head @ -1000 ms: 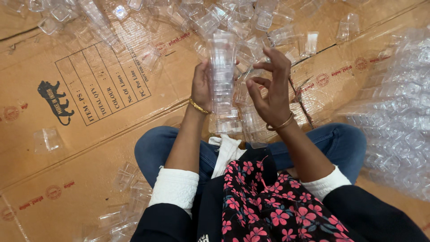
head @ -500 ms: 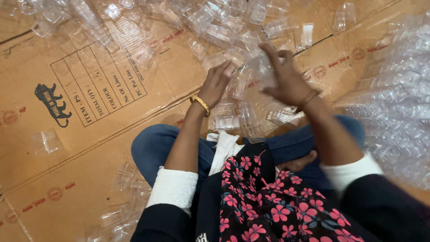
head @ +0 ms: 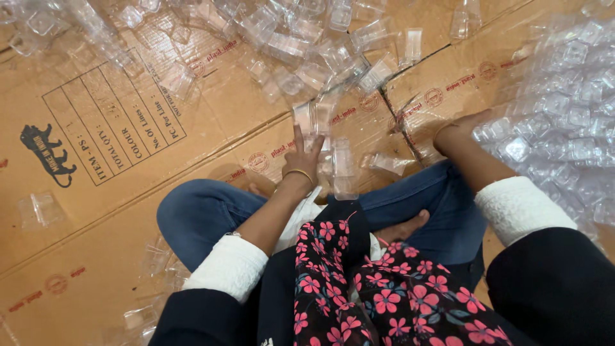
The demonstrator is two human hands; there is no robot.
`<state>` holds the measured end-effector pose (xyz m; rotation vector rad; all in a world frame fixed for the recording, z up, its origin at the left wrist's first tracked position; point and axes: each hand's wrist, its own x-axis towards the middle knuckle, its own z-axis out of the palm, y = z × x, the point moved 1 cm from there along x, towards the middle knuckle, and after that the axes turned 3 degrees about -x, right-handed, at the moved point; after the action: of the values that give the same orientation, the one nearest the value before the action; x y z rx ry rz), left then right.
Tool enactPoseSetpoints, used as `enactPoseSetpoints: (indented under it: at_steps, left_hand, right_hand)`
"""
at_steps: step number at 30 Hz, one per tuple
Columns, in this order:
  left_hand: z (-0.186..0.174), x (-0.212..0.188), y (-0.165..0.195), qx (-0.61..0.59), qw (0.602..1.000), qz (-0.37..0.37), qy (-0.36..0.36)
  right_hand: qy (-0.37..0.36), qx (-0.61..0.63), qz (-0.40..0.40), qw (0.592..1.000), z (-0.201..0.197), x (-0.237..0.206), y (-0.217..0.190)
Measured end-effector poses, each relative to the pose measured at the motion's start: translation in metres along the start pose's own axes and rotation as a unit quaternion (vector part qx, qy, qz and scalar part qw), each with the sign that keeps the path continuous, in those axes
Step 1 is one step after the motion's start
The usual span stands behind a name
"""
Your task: The person sits on the floor and stacks clear plastic cups, picking cups one at a time from the pile around them and nesting them into a tall stack by hand. They repeatedly grab cups from the surrounding spread and press them into the growing stack.
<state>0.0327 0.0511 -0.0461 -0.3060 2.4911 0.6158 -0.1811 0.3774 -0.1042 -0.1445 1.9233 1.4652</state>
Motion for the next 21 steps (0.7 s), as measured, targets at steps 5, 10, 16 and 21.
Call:
enactPoseSetpoints:
  at_steps: [5,10,16,21]
  left_hand:
    - [0.019,0.029,-0.007,-0.056,0.989,0.096,0.094]
    - [0.029,0.051,-0.016,-0.073,0.950,0.183,0.242]
    - [0.026,0.058,-0.025,-0.093,0.977,0.116,0.152]
    - [-0.009,0.051,-0.047,-0.056,0.942,0.180,0.277]
  right_hand:
    - [0.068,0.019,0.111,0.991,0.035,0.015,0.020]
    - [0.081,0.057,0.039,0.994,0.032,0.000,0.031]
    - [0.142,0.340,-0.274,0.888,0.017,-0.066,-0.021]
    - [0.279,0.559,-0.166,0.763,0.007,-0.100,-0.035]
